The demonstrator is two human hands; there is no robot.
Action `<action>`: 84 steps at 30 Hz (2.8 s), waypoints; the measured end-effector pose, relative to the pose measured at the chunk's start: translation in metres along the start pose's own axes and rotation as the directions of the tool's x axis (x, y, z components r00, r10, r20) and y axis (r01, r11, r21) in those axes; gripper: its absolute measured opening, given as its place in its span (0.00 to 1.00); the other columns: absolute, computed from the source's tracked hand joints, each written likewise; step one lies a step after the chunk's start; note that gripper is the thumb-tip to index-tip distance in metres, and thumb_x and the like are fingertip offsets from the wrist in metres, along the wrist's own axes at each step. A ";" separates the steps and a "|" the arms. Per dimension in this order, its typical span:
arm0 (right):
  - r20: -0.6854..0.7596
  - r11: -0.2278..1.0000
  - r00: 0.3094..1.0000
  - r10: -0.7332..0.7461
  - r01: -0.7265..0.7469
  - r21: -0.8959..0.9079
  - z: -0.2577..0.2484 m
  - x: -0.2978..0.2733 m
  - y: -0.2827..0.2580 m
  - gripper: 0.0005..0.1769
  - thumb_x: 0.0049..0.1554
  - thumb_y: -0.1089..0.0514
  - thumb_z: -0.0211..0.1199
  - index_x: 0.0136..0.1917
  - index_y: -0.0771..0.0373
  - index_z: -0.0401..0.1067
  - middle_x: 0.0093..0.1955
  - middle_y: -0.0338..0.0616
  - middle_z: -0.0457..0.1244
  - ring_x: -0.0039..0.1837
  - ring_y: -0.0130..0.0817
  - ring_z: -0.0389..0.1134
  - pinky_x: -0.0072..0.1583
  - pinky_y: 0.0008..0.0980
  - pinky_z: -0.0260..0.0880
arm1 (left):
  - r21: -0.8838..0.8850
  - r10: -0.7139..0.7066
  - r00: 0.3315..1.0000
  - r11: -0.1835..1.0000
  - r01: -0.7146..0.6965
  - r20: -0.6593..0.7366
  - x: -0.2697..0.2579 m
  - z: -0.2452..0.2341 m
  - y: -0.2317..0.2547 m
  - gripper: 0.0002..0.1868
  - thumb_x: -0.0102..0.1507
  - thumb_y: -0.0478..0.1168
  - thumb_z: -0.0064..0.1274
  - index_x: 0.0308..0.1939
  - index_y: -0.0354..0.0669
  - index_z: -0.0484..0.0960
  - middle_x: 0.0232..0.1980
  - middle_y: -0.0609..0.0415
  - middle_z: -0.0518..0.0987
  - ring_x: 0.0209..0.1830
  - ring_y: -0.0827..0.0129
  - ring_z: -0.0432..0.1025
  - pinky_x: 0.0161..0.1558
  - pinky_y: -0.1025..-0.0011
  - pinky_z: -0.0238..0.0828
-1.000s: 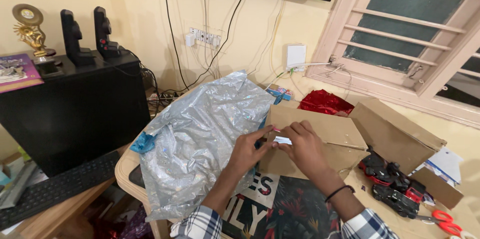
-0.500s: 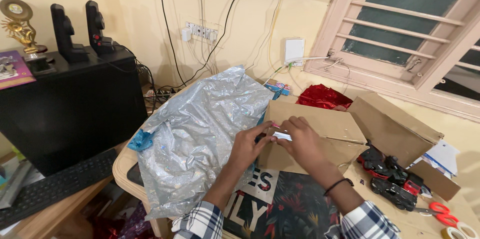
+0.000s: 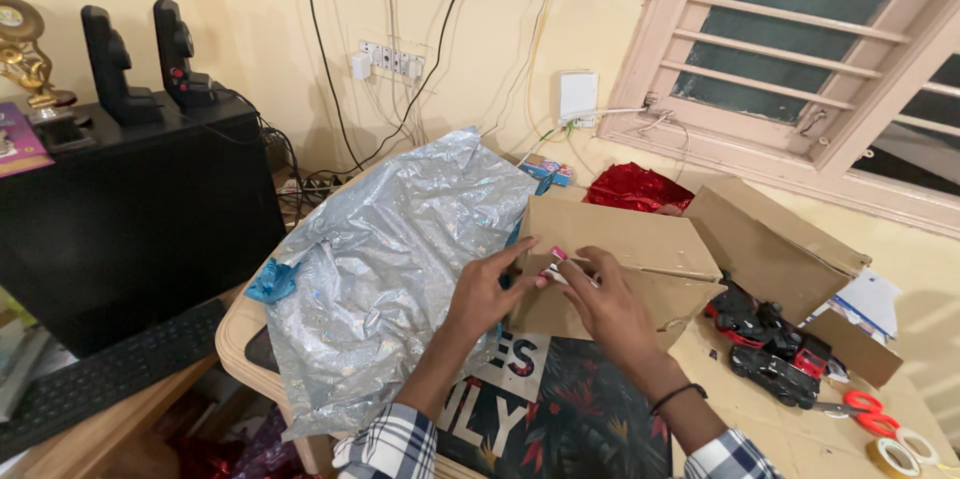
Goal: The person places small items into a blue and white box, then closes it. They then fold and staple a plain brown cardboard box shut using a handheld stapler.
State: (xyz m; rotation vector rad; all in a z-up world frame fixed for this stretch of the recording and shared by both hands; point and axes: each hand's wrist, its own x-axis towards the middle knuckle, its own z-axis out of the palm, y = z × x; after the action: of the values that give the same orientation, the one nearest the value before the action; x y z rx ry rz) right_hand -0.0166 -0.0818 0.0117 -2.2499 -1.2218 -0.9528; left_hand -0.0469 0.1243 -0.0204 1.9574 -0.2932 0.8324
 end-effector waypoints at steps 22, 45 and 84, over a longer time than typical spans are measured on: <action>0.311 0.130 0.759 0.572 -0.458 0.880 0.008 -0.047 0.009 0.17 0.69 0.52 0.49 0.60 0.65 0.72 0.53 0.36 0.66 0.53 0.25 0.63 0.57 0.29 0.65 | 0.154 0.378 0.920 0.908 -0.390 0.102 0.015 0.030 0.049 0.10 0.68 0.40 0.55 0.51 0.42 0.85 0.61 0.54 0.82 0.75 0.51 0.67 0.74 0.53 0.56; 0.333 -0.466 0.671 0.662 0.020 0.885 -0.027 -0.101 0.036 0.15 0.65 0.49 0.55 0.59 0.60 0.70 0.57 0.41 0.67 0.62 0.36 0.66 0.58 0.44 0.65 | 0.111 0.497 0.858 0.853 -0.510 0.128 -0.005 0.061 0.041 0.14 0.67 0.47 0.56 0.39 0.40 0.74 0.39 0.48 0.75 0.42 0.50 0.70 0.45 0.55 0.66; 0.029 0.976 0.991 0.127 -0.120 -0.181 -0.125 -0.055 0.107 0.14 0.46 0.61 0.72 0.48 0.59 0.82 0.79 0.53 0.48 0.82 0.55 0.44 0.72 0.48 0.58 | 0.381 0.207 0.938 0.873 -0.305 0.276 0.058 0.156 0.072 0.11 0.61 0.46 0.60 0.44 0.48 0.86 0.49 0.52 0.83 0.47 0.58 0.78 0.55 0.60 0.73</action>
State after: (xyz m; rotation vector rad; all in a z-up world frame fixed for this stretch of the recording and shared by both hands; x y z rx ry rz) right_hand 0.0061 -0.2488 0.0541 -2.4631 -1.0341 -1.0095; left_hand 0.0263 -0.0368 0.0187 2.4651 -0.5607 0.8963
